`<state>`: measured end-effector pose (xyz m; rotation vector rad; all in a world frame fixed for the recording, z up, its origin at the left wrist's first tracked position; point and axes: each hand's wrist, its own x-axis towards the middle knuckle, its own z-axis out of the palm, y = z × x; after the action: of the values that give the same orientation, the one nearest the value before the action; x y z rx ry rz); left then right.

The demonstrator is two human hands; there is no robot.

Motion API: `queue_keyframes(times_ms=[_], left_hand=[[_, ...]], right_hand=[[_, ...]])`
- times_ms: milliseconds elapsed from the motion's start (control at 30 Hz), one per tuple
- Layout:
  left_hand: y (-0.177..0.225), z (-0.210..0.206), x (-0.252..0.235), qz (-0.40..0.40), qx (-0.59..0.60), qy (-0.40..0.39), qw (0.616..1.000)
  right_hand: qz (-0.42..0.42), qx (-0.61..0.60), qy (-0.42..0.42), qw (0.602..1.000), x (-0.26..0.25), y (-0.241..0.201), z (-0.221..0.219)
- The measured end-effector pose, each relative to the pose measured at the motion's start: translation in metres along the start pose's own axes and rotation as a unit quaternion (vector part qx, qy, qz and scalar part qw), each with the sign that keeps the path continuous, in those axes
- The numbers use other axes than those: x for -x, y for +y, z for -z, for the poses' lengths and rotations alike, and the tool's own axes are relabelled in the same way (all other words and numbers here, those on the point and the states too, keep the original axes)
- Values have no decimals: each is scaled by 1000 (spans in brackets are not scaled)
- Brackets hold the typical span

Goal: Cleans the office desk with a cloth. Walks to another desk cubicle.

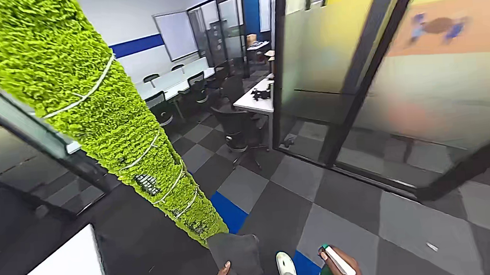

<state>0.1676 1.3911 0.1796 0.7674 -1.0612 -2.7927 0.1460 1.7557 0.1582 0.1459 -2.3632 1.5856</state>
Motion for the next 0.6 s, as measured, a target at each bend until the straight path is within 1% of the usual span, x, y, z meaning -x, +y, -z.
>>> queue_keyframes(times_ms=[100,167,300,400,500,600], left_hand=[[5,-48,-48,-36,25,29,999],[13,-78,-77,-47,35,38,998],[23,-119,-131,-69,57,64,994],[30,-139,-174,-87,65,67,992],[39,-151,-223,-96,74,66,990],[56,-154,-287,-117,88,51,988]], right_hand=[[35,-28,-50,998,-95,19,-12],[76,-37,-84,993,-157,24,-28],[156,-52,-134,977,-262,37,-70],[186,-87,-159,966,-326,34,-103],[185,-113,-190,957,-378,43,-140],[178,-136,-216,950,-432,57,-182]])
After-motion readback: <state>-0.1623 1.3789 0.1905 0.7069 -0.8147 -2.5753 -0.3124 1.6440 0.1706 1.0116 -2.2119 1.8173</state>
